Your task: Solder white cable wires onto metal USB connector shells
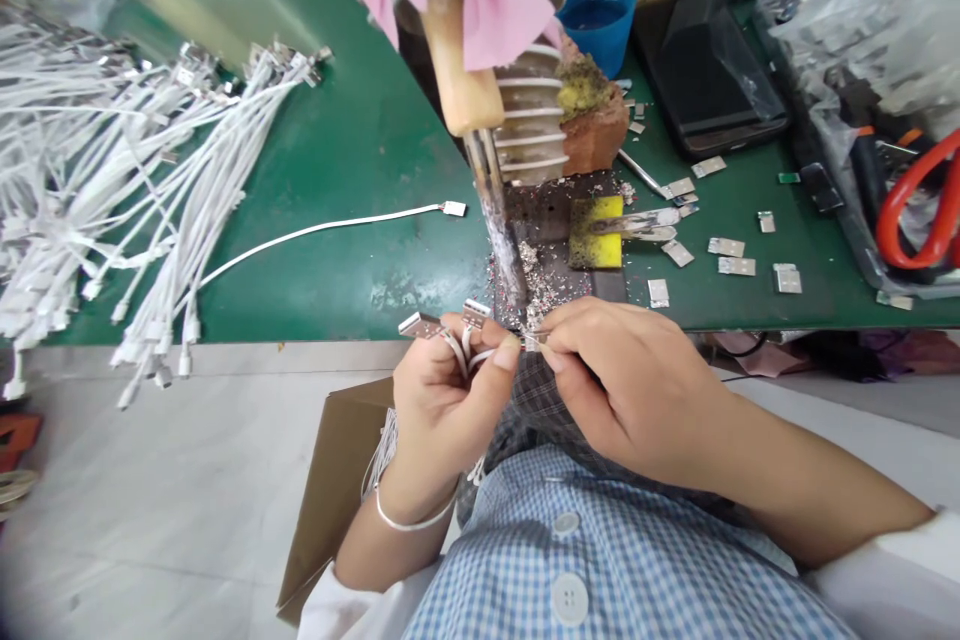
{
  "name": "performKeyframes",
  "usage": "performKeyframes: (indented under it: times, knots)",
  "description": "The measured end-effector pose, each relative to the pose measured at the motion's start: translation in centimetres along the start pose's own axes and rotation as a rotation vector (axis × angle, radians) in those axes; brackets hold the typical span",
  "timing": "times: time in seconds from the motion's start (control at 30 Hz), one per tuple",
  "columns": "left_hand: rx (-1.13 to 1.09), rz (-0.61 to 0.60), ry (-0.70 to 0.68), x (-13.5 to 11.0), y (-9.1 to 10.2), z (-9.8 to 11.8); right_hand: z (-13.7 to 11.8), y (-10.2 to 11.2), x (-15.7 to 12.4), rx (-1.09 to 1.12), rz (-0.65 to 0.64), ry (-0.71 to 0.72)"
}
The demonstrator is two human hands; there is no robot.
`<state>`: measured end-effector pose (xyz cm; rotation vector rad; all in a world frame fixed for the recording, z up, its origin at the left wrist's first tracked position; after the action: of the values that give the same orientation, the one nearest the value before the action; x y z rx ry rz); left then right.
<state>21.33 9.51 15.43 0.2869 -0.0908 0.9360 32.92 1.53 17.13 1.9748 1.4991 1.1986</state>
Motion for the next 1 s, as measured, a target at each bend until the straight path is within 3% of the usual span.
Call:
performKeyframes:
  times: [0.33,0.73,1.0]
  knots:
    - [0.069,0.043,-0.087,0.79,0.12,0.62,0.04,0.47,0.89,-0.022,0.043,0.015]
    - [0.089,0.059,-0.072,0.46,0.11,0.63,0.10,0.55,0.57,-0.046,0.052,0.037]
    - [0.118,0.083,-0.150,0.13,0.10,0.77,0.03,0.55,0.68,-0.049,0.049,0.039]
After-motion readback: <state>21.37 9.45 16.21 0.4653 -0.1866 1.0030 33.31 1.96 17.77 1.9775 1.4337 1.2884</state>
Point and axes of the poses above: each hand's wrist, its own x-axis towards the middle knuckle, its own y-axis out of the back of the hand, z = x × y, the point moved 7 cm from there along x, towards the middle knuckle, and after that the axes turned 1 degree about y, right-handed, at the moved point
